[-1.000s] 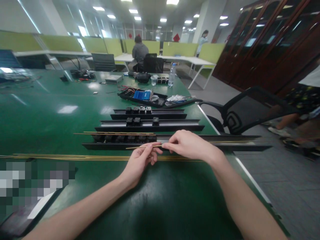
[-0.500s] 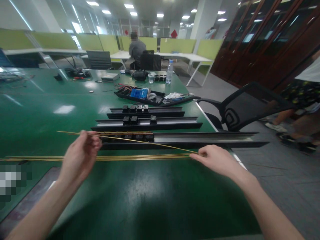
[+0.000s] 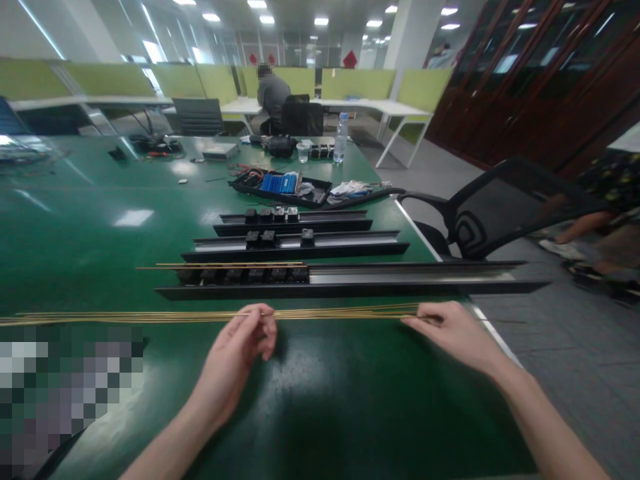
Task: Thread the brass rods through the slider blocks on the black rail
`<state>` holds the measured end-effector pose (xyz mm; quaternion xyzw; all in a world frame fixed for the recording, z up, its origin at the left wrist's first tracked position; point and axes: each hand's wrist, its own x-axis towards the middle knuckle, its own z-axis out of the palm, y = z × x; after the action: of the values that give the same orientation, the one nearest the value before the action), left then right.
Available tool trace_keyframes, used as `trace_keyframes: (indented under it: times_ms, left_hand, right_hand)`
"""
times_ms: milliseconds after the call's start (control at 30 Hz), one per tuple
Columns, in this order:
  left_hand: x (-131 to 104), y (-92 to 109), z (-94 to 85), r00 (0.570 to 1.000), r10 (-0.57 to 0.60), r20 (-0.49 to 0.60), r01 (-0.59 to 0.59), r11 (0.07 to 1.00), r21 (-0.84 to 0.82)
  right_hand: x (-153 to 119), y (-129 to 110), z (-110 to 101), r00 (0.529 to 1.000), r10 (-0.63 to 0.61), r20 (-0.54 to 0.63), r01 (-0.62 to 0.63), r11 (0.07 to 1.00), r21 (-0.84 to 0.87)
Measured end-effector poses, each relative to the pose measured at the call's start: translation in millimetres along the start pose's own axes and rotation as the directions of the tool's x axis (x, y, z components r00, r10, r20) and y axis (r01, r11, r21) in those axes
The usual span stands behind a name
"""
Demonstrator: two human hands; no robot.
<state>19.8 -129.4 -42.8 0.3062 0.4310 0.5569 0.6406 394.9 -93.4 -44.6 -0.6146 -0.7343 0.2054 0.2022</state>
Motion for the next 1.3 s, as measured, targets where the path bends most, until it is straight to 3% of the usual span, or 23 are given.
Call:
trace_keyframes:
  times_ms: [67, 133, 300, 400, 500, 567, 667, 800, 933, 1000, 1167, 1233, 1300]
  left_hand:
    - [-3, -14, 18.2, 0.997, -0.017, 0.08, 0.015, 1.0, 0.024]
    - [-1, -14, 27.2, 0.994, 0.04, 0.099, -0.046, 0.997, 0.056]
    - [16, 23, 17.8, 0.973, 0.188, 0.131, -0.206, 0.968, 0.143]
    - [31, 54, -4.1, 0.948, 0.317, -0.002, -0.314, 0.94, 0.13]
    - [42, 80, -30.2, 0.833, 0.514, -0.206, -0.508, 0.857, 0.085]
    - [45, 87, -45.1, 0.796, 0.535, -0.284, -0.541, 0.839, 0.066]
    - [41, 82, -60.9, 0.812, 0.48, -0.333, -0.487, 0.871, 0.067]
    - [30, 63, -76.5, 0.938, 0.254, -0.237, -0.22, 0.962, 0.161]
    - [22, 58, -95.1, 0.964, 0.137, -0.226, -0.056, 0.941, 0.334]
    - [22, 59, -104.4, 0.969, 0.134, -0.21, -0.028, 0.896, 0.443]
    - [20, 52, -115.5, 0.926, 0.275, -0.259, -0.036, 0.746, 0.665]
    - [14, 44, -113.5, 0.918, 0.338, -0.208, -0.067, 0.649, 0.758]
    - [9, 35, -109.5, 0.914, 0.395, -0.092, -0.125, 0.491, 0.862]
  right_hand:
    - [-2, -1, 2, 0.998, -0.01, 0.064, 0.009, 1.0, 0.008]
    - [-5, 0, 0, 0.995, -0.007, 0.101, 0.006, 1.0, 0.012]
    - [-8, 0, -11, 0.995, 0.053, 0.081, -0.055, 0.998, 0.016]
    - [-7, -11, -15, 0.998, 0.052, 0.027, -0.053, 0.998, 0.044]
    - [-1, -30, -13, 1.0, 0.005, 0.002, -0.005, 0.997, 0.074]
    - [6, -41, -8, 0.998, -0.062, 0.006, 0.061, 0.995, 0.077]
    - [18, -46, 3, 0.99, -0.142, 0.003, 0.141, 0.988, 0.06]
    - [31, -39, 21, 0.99, -0.137, 0.022, 0.135, 0.987, 0.088]
    - [35, -41, 36, 0.98, -0.158, 0.124, 0.143, 0.982, 0.123]
    - [36, -47, 42, 0.974, -0.188, 0.125, 0.174, 0.978, 0.116]
    - [42, -53, 59, 0.94, -0.331, 0.081, 0.324, 0.942, 0.086]
    - [44, -53, 67, 0.911, -0.408, 0.066, 0.403, 0.912, 0.073]
    - [46, -55, 74, 0.887, -0.459, 0.053, 0.456, 0.888, 0.055]
